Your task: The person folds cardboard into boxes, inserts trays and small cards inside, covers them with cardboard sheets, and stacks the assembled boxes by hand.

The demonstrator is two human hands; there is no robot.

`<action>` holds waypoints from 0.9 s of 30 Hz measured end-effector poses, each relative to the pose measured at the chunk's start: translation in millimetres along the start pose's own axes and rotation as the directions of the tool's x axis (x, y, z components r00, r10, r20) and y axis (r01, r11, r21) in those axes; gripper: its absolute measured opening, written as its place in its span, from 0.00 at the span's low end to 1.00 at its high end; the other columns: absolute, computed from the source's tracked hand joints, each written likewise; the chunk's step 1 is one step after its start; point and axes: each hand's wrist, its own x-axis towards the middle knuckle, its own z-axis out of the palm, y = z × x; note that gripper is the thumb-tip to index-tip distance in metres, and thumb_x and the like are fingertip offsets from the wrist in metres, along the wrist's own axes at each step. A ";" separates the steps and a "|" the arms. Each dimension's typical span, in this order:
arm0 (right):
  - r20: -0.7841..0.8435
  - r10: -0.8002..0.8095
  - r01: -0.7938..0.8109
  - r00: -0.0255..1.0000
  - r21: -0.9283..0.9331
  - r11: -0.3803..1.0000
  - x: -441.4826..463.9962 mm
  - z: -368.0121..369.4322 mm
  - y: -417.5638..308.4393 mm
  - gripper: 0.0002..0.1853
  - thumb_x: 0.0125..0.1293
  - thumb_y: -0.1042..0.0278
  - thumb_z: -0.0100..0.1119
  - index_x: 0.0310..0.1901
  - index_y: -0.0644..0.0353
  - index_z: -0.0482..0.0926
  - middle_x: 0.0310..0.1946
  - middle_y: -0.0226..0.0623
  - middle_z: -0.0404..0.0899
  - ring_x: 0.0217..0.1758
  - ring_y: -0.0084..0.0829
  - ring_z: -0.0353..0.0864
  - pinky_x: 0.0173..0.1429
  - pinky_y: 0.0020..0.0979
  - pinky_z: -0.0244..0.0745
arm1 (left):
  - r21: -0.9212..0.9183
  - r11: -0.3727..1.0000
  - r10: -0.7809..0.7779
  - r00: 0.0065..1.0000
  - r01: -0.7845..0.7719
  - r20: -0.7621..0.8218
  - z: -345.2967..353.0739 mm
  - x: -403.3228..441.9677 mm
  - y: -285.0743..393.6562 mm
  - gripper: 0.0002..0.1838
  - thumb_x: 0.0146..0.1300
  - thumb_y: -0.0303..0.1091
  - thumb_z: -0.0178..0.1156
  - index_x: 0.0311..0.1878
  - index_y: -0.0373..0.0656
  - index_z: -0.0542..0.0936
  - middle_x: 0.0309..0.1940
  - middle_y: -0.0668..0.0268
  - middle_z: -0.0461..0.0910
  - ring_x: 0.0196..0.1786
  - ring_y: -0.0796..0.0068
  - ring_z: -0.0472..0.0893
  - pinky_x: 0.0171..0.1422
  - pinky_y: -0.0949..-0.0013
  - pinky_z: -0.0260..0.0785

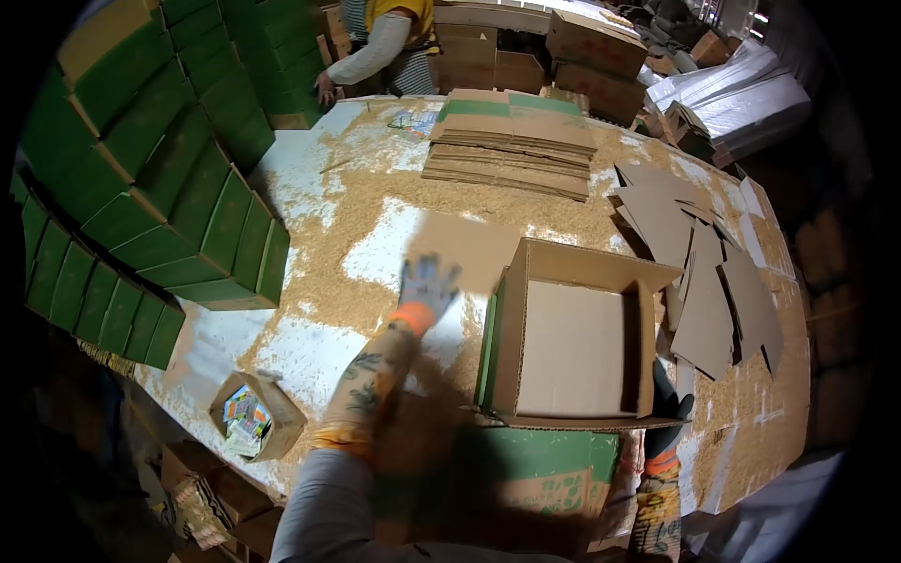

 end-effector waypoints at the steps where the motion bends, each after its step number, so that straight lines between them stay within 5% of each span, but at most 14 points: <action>1: 0.003 0.013 -0.012 1.000 -0.021 1.000 -3.2 1.9 3.4 0.46 0.67 0.28 0.23 0.68 0.66 0.59 0.68 0.46 0.60 0.71 0.42 0.59 0.74 0.42 0.50 | -0.070 0.949 -0.309 0.951 0.308 -0.012 6.9 24.0 0.3 0.28 0.67 0.56 0.41 0.70 0.64 0.62 0.72 0.52 0.52 0.75 0.53 0.49 0.73 0.37 0.31; 3: -0.011 -0.016 0.017 1.000 0.046 0.999 -7.1 3.8 9.2 0.46 0.66 0.28 0.23 0.68 0.66 0.59 0.68 0.46 0.59 0.71 0.43 0.58 0.75 0.42 0.49 | -0.087 0.921 -0.381 0.924 0.380 -0.001 17.6 58.8 9.1 0.30 0.66 0.58 0.42 0.70 0.63 0.61 0.72 0.52 0.51 0.74 0.54 0.50 0.73 0.39 0.32; 5: -0.018 -0.012 0.014 1.000 0.126 0.992 -9.9 -14.5 24.3 0.46 0.66 0.28 0.23 0.68 0.65 0.58 0.69 0.45 0.58 0.71 0.43 0.59 0.75 0.42 0.49 | -0.693 0.720 0.060 0.998 -0.039 0.007 27.9 78.3 21.4 0.33 0.64 0.60 0.46 0.71 0.61 0.59 0.73 0.52 0.49 0.75 0.53 0.48 0.75 0.42 0.31; 7: -0.041 0.009 -0.004 0.999 0.110 0.994 -2.6 7.3 10.7 0.45 0.67 0.29 0.23 0.69 0.64 0.57 0.69 0.45 0.57 0.71 0.42 0.59 0.75 0.42 0.49 | -0.425 0.858 0.133 0.924 -0.288 -0.358 -31.7 39.8 23.4 0.38 0.61 0.62 0.50 0.72 0.58 0.57 0.73 0.52 0.48 0.75 0.52 0.45 0.76 0.45 0.30; 9: 0.073 -0.026 0.008 0.997 0.233 0.972 -0.2 3.5 15.0 0.42 0.69 0.32 0.22 0.70 0.62 0.54 0.70 0.43 0.56 0.71 0.41 0.58 0.76 0.42 0.48 | -0.157 0.980 -0.182 0.889 0.126 -0.421 -53.3 0.0 -25.8 0.35 0.56 0.55 0.57 0.66 0.48 0.68 0.67 0.45 0.58 0.72 0.47 0.50 0.73 0.40 0.34; 12: 0.066 -0.145 0.132 0.987 0.175 0.976 -1.4 3.4 31.5 0.40 0.70 0.35 0.16 0.70 0.60 0.54 0.70 0.40 0.56 0.72 0.39 0.57 0.77 0.42 0.44 | -0.030 0.628 -0.769 0.615 0.777 -0.174 -23.6 -76.4 -126.9 0.37 0.64 0.58 0.47 0.70 0.46 0.60 0.68 0.46 0.57 0.71 0.51 0.55 0.73 0.43 0.38; 13: 0.051 -0.109 0.118 0.993 -0.238 0.964 -2.2 8.7 33.8 0.40 0.70 0.35 0.16 0.70 0.60 0.55 0.70 0.39 0.56 0.72 0.39 0.56 0.77 0.42 0.42 | -0.021 0.489 -0.848 0.469 0.872 -0.245 14.7 -90.5 -151.3 0.36 0.65 0.58 0.46 0.70 0.45 0.61 0.67 0.45 0.60 0.70 0.51 0.58 0.74 0.45 0.39; 16: -0.050 -0.019 -0.048 0.999 -0.995 0.087 -11.6 17.5 36.6 0.40 0.70 0.35 0.15 0.70 0.60 0.55 0.71 0.38 0.55 0.73 0.38 0.55 0.78 0.43 0.40 | -0.185 0.702 -0.711 0.687 0.687 -0.147 -8.5 -29.7 -89.3 0.36 0.67 0.57 0.41 0.70 0.41 0.59 0.69 0.47 0.58 0.71 0.53 0.57 0.76 0.53 0.39; 19: -0.193 -0.118 -0.030 0.974 -0.629 0.777 -5.5 21.2 49.7 0.38 0.69 0.39 0.19 0.70 0.60 0.56 0.70 0.39 0.57 0.72 0.38 0.56 0.76 0.43 0.44 | -0.652 0.742 -0.460 0.826 0.156 -0.325 70.4 79.1 5.7 0.35 0.65 0.54 0.48 0.66 0.36 0.63 0.66 0.49 0.63 0.69 0.53 0.60 0.75 0.55 0.43; 21: -0.203 -0.102 -0.004 0.974 -0.466 0.885 -4.8 21.7 53.8 0.37 0.69 0.41 0.23 0.69 0.61 0.56 0.69 0.40 0.57 0.71 0.39 0.58 0.75 0.42 0.46 | -0.954 0.204 0.070 0.976 -0.218 -0.208 10.4 98.5 57.1 0.30 0.62 0.53 0.55 0.58 0.37 0.71 0.62 0.51 0.67 0.68 0.50 0.59 0.72 0.51 0.47; 23: -0.189 -0.077 -0.001 0.979 -0.381 0.925 -5.4 22.5 51.7 0.36 0.69 0.43 0.26 0.69 0.61 0.57 0.68 0.40 0.58 0.70 0.39 0.59 0.74 0.42 0.48 | -0.540 0.827 -0.184 0.833 -0.155 -0.521 33.1 121.4 19.1 0.24 0.59 0.46 0.58 0.53 0.38 0.74 0.57 0.52 0.71 0.66 0.50 0.61 0.71 0.49 0.48; 24: -0.179 -0.067 0.001 0.981 -0.348 0.937 -4.0 21.3 50.3 0.35 0.69 0.44 0.28 0.69 0.61 0.57 0.68 0.41 0.59 0.70 0.39 0.59 0.74 0.41 0.49 | -0.458 0.884 -0.344 0.795 0.095 -0.499 38.1 126.9 -35.7 0.23 0.55 0.43 0.60 0.51 0.38 0.75 0.55 0.53 0.73 0.67 0.49 0.60 0.72 0.50 0.47; 25: -0.169 -0.064 0.009 0.983 -0.312 0.950 -2.5 22.3 50.8 0.35 0.68 0.45 0.29 0.69 0.62 0.57 0.68 0.41 0.59 0.69 0.39 0.60 0.73 0.41 0.50 | 0.253 0.821 -0.361 0.809 0.511 -0.463 62.0 122.5 -98.3 0.25 0.55 0.46 0.59 0.52 0.40 0.75 0.57 0.50 0.72 0.67 0.49 0.60 0.72 0.47 0.47; 27: -0.159 -0.061 0.017 0.985 -0.267 0.964 -7.0 19.1 49.4 0.34 0.68 0.47 0.33 0.68 0.62 0.57 0.67 0.42 0.60 0.68 0.39 0.61 0.72 0.41 0.53 | -0.708 0.592 -0.785 0.472 0.385 -0.401 9.9 85.6 -158.9 0.27 0.60 0.49 0.55 0.60 0.45 0.72 0.62 0.47 0.67 0.67 0.45 0.61 0.70 0.42 0.48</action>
